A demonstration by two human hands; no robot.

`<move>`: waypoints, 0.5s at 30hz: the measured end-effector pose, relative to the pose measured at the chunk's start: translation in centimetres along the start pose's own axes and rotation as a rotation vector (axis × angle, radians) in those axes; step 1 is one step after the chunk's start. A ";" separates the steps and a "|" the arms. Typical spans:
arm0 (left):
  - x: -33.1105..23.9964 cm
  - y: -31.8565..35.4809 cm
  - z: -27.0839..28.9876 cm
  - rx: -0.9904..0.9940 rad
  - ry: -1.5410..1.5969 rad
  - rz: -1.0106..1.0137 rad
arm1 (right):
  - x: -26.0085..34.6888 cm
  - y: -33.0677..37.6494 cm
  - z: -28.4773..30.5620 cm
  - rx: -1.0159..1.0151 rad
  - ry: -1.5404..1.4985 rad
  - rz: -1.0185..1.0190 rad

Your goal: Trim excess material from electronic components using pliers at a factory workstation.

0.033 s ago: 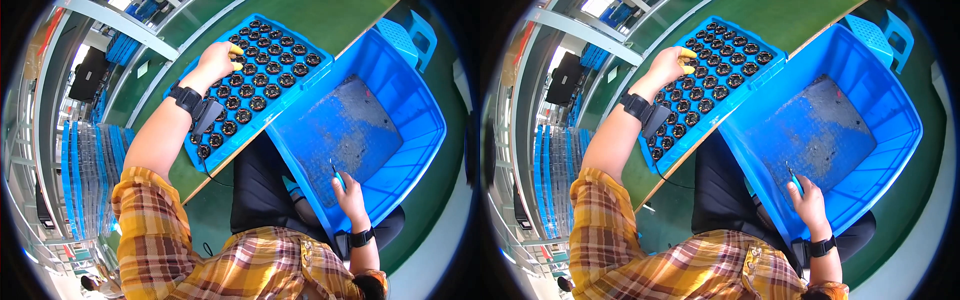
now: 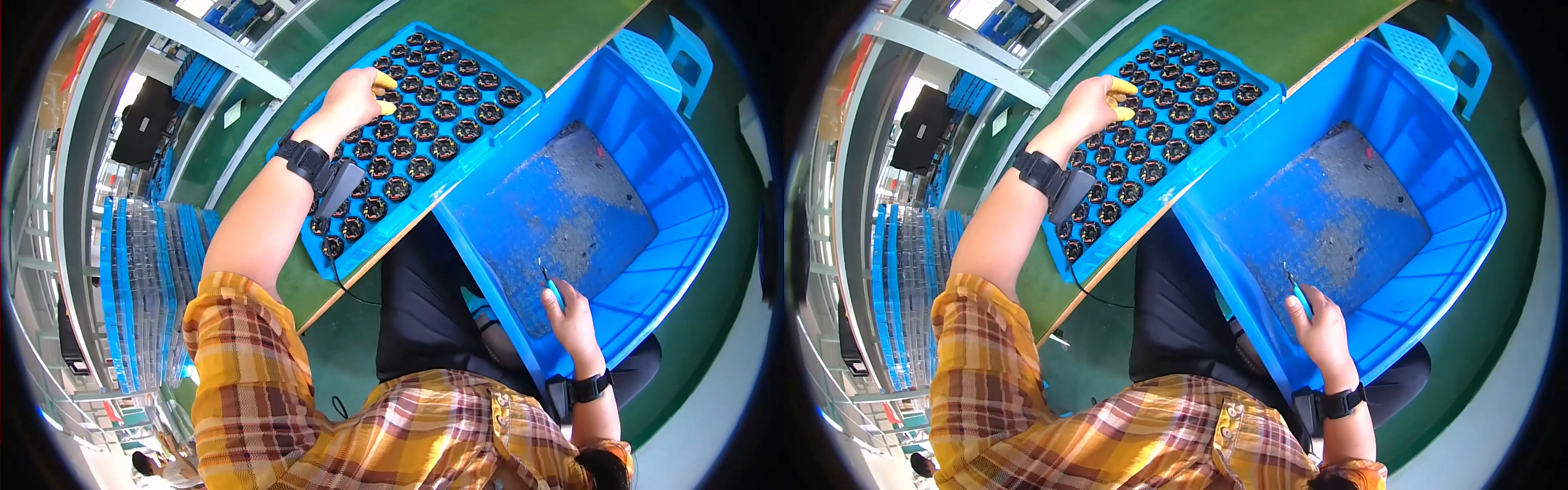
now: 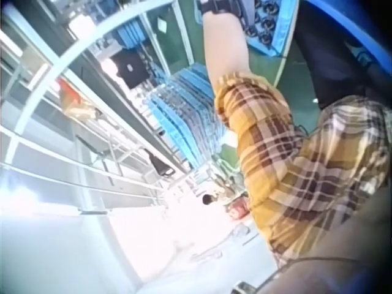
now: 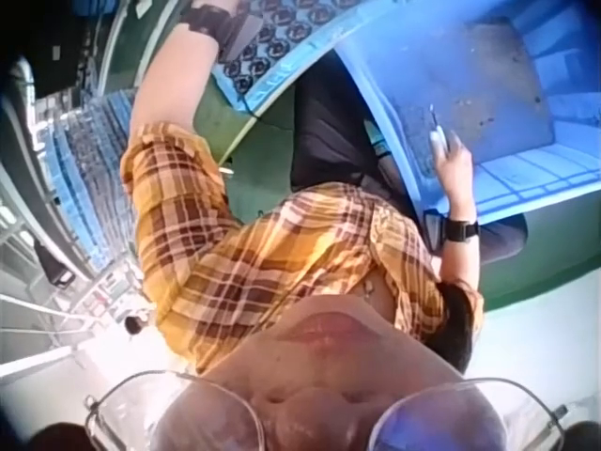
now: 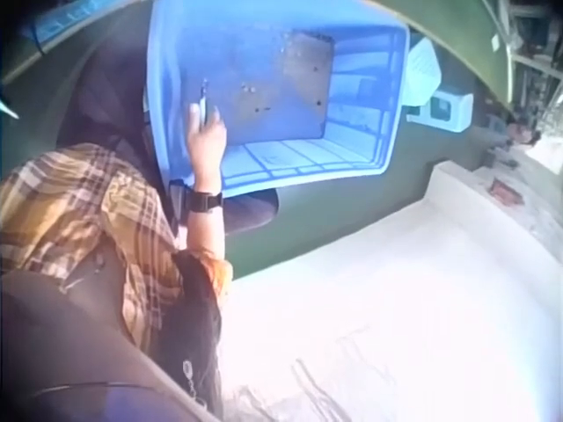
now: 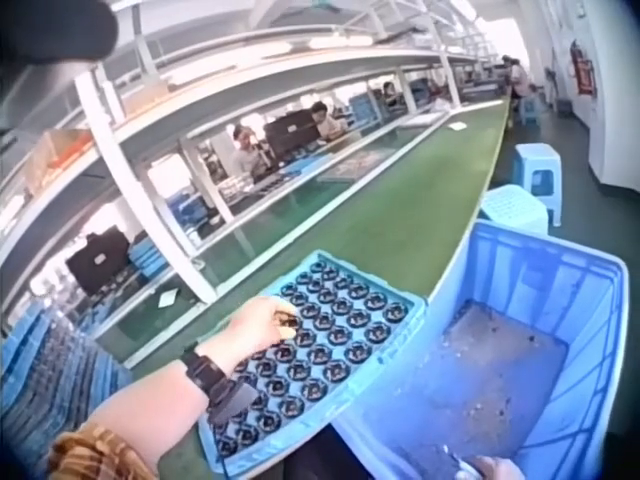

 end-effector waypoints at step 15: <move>-12.1 13.8 -1.0 -0.106 0.616 -0.436 | 5.9 2.2 1.2 -0.127 0.133 0.309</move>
Point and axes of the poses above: each hand's wrist, its own y-axis away from the middle knuckle, its own z-axis out of the back of the hand, x = y × z, the point moved 4 cm from there along -y, towards the middle knuckle, and after that the axes turned 1 degree about x, right-handed, at the moved point
